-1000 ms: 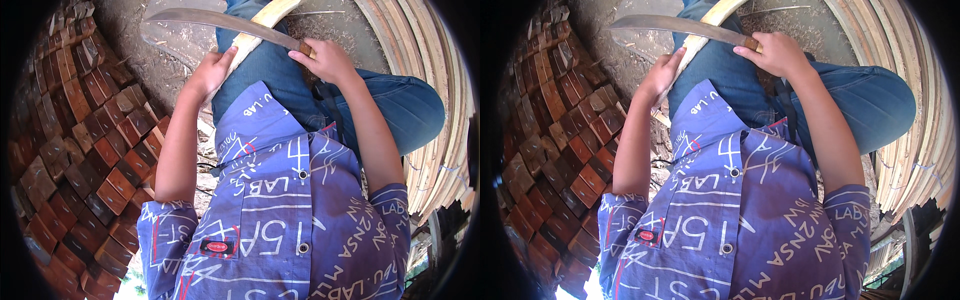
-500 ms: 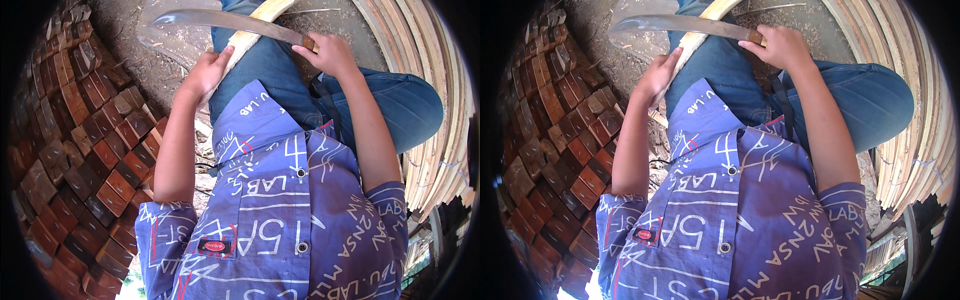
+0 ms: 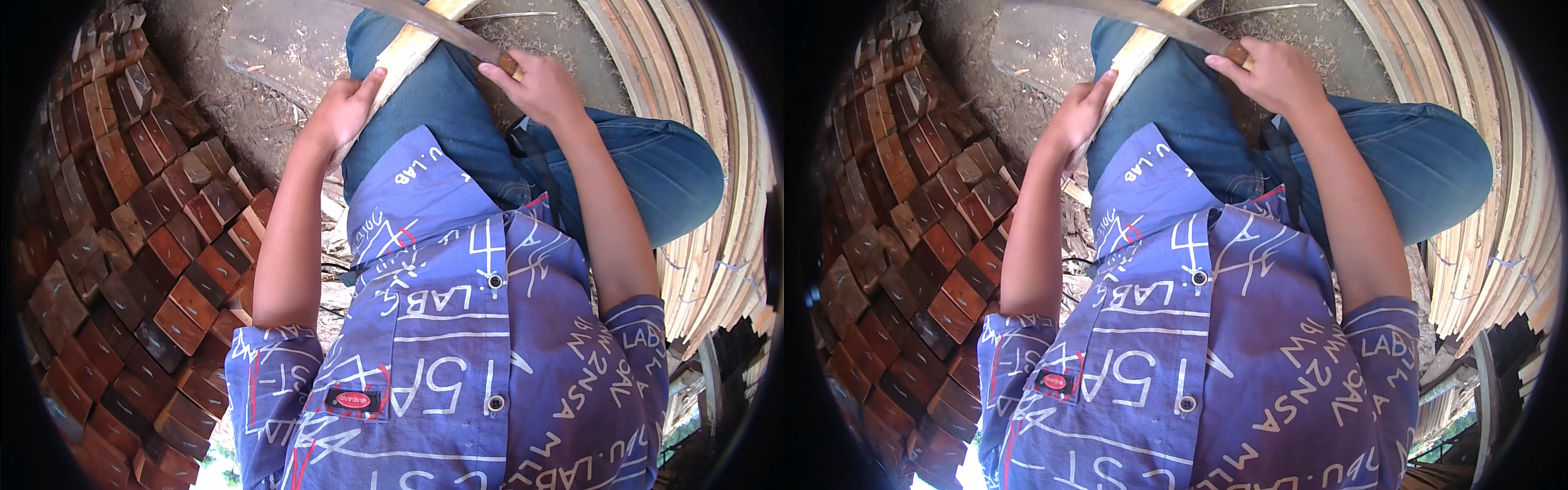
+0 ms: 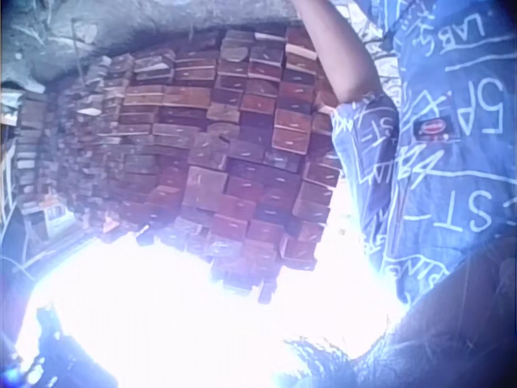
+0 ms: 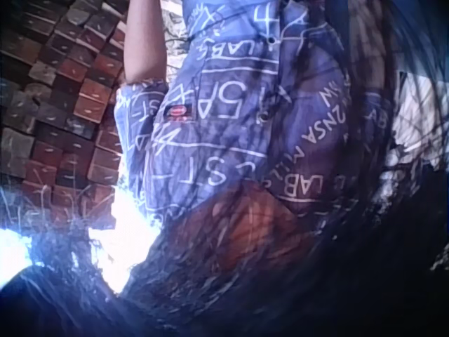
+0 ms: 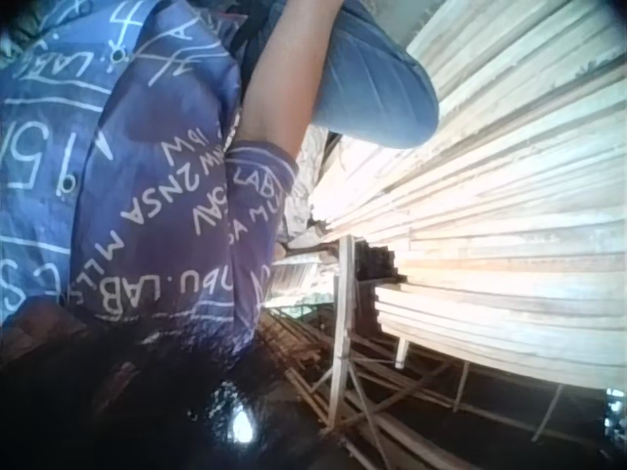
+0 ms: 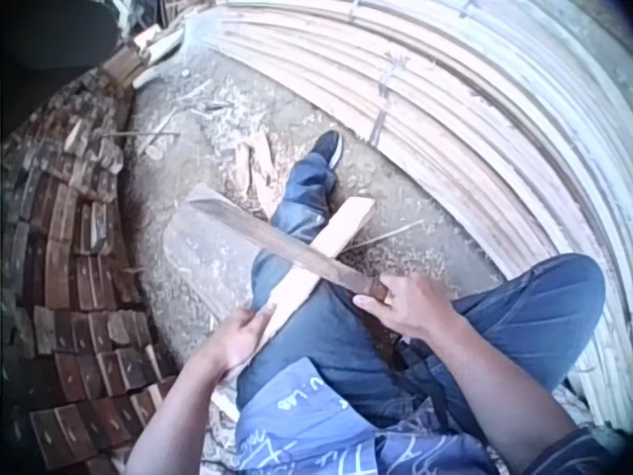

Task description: The person sits cross-legged and uses a large knife to shave and shape a piece of wood held on their lap. They repeatedly scrape the blade along the wood to remove thin shavings and smooth the surface.

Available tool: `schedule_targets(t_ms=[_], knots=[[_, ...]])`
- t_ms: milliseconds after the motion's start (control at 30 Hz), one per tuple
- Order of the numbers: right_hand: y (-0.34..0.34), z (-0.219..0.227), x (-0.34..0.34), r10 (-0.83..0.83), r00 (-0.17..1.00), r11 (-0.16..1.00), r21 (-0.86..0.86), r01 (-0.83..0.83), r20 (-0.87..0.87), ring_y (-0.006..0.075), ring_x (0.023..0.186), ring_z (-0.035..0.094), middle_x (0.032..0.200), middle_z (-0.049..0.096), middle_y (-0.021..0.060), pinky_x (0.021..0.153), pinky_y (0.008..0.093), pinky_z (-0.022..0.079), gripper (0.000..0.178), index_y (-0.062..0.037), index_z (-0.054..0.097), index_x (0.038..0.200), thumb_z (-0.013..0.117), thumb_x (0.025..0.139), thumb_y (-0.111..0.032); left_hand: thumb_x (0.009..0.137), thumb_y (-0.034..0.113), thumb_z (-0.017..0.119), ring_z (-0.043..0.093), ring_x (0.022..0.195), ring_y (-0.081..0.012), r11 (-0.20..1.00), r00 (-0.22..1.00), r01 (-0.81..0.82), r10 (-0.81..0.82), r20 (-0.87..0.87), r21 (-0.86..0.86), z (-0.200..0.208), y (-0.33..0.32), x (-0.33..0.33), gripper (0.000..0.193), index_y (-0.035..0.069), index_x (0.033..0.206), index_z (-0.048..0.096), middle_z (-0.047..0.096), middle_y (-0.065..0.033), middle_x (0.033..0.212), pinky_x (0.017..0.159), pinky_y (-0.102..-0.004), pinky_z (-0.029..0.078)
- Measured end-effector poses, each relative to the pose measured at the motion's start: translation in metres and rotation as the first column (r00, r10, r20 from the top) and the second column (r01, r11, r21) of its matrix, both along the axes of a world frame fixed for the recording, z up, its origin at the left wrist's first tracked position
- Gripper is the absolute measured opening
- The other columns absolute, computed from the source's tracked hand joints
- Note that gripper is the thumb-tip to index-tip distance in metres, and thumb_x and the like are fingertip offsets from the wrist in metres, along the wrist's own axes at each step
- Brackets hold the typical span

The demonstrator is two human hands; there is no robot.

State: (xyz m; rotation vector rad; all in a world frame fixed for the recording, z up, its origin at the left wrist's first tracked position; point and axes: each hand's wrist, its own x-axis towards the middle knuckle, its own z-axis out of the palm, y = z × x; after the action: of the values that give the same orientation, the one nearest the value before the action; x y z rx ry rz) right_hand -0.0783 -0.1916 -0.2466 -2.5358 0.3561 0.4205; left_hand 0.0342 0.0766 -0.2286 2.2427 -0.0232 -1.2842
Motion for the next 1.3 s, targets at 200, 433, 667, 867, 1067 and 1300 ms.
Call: schedule_targets(t_ms=[200,433,667,867,1067,1300], knots=[[0.034,0.0,0.009,0.087,0.992,0.996,-0.02,-0.085,0.092,0.0406,0.071,0.066,0.069,0.065,0.0198,0.065,0.0488,0.053,0.061,-0.0054,0.065,0.082,0.058,0.084,-0.066,0.094,0.057,0.046,0.065,0.093,-0.0325,0.999,0.999,-0.038,0.038,0.018,-0.001,0.0,0.004,-0.003,0.073,-0.013,0.097,0.065,0.067,-0.0296,0.094,0.089,-0.039,0.047],[-0.013,-0.007,0.005,-0.036,0.999,0.998,-0.06,0.036,-0.012,0.0394,0.078,0.068,0.075,0.068,0.0201,0.07,0.0471,0.055,0.071,-0.0044,0.07,0.092,0.052,0.082,-0.072,0.095,0.056,0.047,0.064,0.085,-0.0287,0.999,0.999,-0.025,0.025,0.03,-0.023,-0.007,0.012,-0.008,0.071,-0.013,0.094,0.066,0.067,-0.0256,0.086,0.083,-0.0377,0.048],[-0.013,-0.006,0.001,-0.123,0.992,0.992,-0.04,0.122,-0.02,0.0411,0.082,0.066,0.08,0.067,0.0241,0.073,0.0493,0.053,0.069,-0.0027,0.069,0.087,0.052,0.084,-0.07,0.095,0.054,0.048,0.063,0.082,-0.0253,0.998,0.998,-0.056,0.056,0.033,0.003,0.006,-0.003,-0.008,0.068,-0.012,0.09,0.066,0.066,-0.0227,0.081,0.081,-0.0374,0.048],[0.026,0.001,0.01,0.033,0.999,0.999,-0.042,-0.033,0.002,0.0397,0.078,0.068,0.075,0.068,0.0197,0.071,0.0485,0.055,0.073,-0.0051,0.07,0.093,0.05,0.082,-0.074,0.095,0.054,0.047,0.063,0.081,-0.0267,0.999,1.0,-0.017,0.017,0.005,0.033,0.003,-0.002,-0.005,0.068,-0.012,0.089,0.066,0.066,-0.0231,0.081,0.082,-0.0382,0.048],[0.011,-0.015,0.013,0.053,0.995,0.995,-0.091,-0.045,0.086,0.0378,0.075,0.069,0.075,0.068,0.02,0.068,0.0473,0.056,0.07,-0.0068,0.071,0.098,0.053,0.082,-0.073,0.098,0.051,0.046,0.058,0.082,-0.0178,0.994,0.999,0.012,-0.008,-0.038,0.111,0.012,-0.006,-0.001,0.065,-0.012,0.099,0.066,0.066,-0.0145,0.085,0.082,-0.0329,0.046],[-0.016,-0.011,0.009,-0.117,0.993,0.986,-0.122,0.116,-0.005,0.0395,0.081,0.068,0.079,0.069,0.0231,0.071,0.0483,0.055,0.073,-0.0021,0.069,0.092,0.049,0.085,-0.072,0.095,0.055,0.048,0.064,0.084,-0.0275,0.999,0.998,0.031,-0.034,0.059,0.042,-0.003,0.001,-0.002,0.071,-0.013,0.093,0.066,0.065,-0.0255,0.085,0.082,-0.0379,0.048]])
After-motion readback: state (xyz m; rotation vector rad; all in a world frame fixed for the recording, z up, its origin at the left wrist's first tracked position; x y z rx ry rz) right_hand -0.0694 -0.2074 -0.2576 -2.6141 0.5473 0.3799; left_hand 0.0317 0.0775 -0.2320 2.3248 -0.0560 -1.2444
